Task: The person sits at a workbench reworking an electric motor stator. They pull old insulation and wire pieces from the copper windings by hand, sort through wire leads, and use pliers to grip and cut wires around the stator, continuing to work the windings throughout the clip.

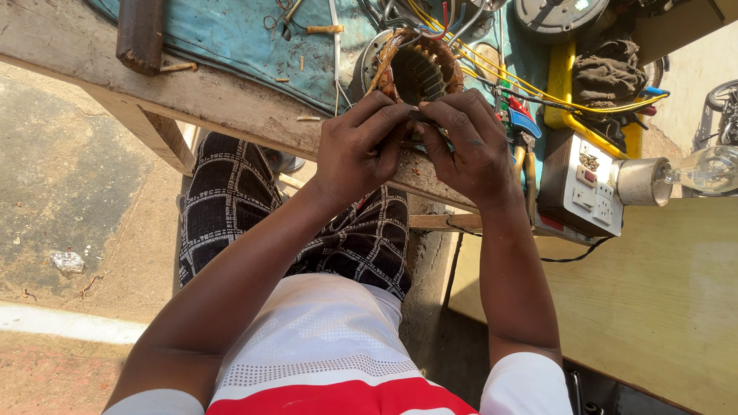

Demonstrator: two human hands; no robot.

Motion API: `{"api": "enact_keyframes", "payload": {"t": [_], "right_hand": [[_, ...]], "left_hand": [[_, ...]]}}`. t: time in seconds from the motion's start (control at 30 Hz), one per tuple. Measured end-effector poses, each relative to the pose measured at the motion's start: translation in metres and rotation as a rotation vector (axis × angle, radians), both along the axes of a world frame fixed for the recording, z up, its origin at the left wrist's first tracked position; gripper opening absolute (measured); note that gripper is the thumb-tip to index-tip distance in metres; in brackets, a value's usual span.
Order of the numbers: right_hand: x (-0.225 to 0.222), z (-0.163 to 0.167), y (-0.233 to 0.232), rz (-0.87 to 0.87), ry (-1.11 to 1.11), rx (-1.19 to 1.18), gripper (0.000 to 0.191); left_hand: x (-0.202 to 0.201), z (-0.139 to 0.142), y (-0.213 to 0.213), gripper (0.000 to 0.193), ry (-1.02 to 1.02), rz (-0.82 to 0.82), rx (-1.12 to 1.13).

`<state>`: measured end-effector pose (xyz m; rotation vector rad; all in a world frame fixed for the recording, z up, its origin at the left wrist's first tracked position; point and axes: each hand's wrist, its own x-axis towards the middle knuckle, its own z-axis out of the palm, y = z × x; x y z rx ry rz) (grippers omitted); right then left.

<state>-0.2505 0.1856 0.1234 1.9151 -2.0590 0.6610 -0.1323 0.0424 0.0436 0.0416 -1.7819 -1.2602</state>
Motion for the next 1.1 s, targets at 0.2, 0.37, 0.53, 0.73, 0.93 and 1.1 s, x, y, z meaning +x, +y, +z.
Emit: {"api": "enact_keyframes", "payload": {"t": [0.2, 0.37, 0.53, 0.73, 0.93, 1.1], "right_hand": [[-0.002, -0.002, 0.022, -0.141, -0.416, -0.283, 0.020], [0.008, -0.010, 0.029, -0.092, -0.330, -0.243, 0.021], [0.015, -0.001, 0.021, -0.046, -0.173, -0.083, 0.028], [0.006, 0.014, 0.002, -0.022, -0.172, 0.004, 0.032], [0.001, 0.020, -0.006, 0.042, -0.112, 0.049, 0.025], [0.002, 0.016, 0.010, 0.013, -0.276, -0.015, 0.024]], "left_hand": [[0.000, 0.001, 0.001, 0.024, -0.006, 0.009, -0.010], [0.002, 0.002, 0.001, 0.025, -0.005, 0.010, 0.003], [0.005, 0.001, 0.000, 0.026, -0.009, -0.025, 0.018], [0.003, 0.002, 0.000, 0.027, 0.009, 0.003, -0.005], [0.004, 0.001, 0.000, 0.030, -0.012, -0.012, 0.008], [0.004, 0.001, 0.001, 0.027, -0.014, -0.008, 0.008]]}}
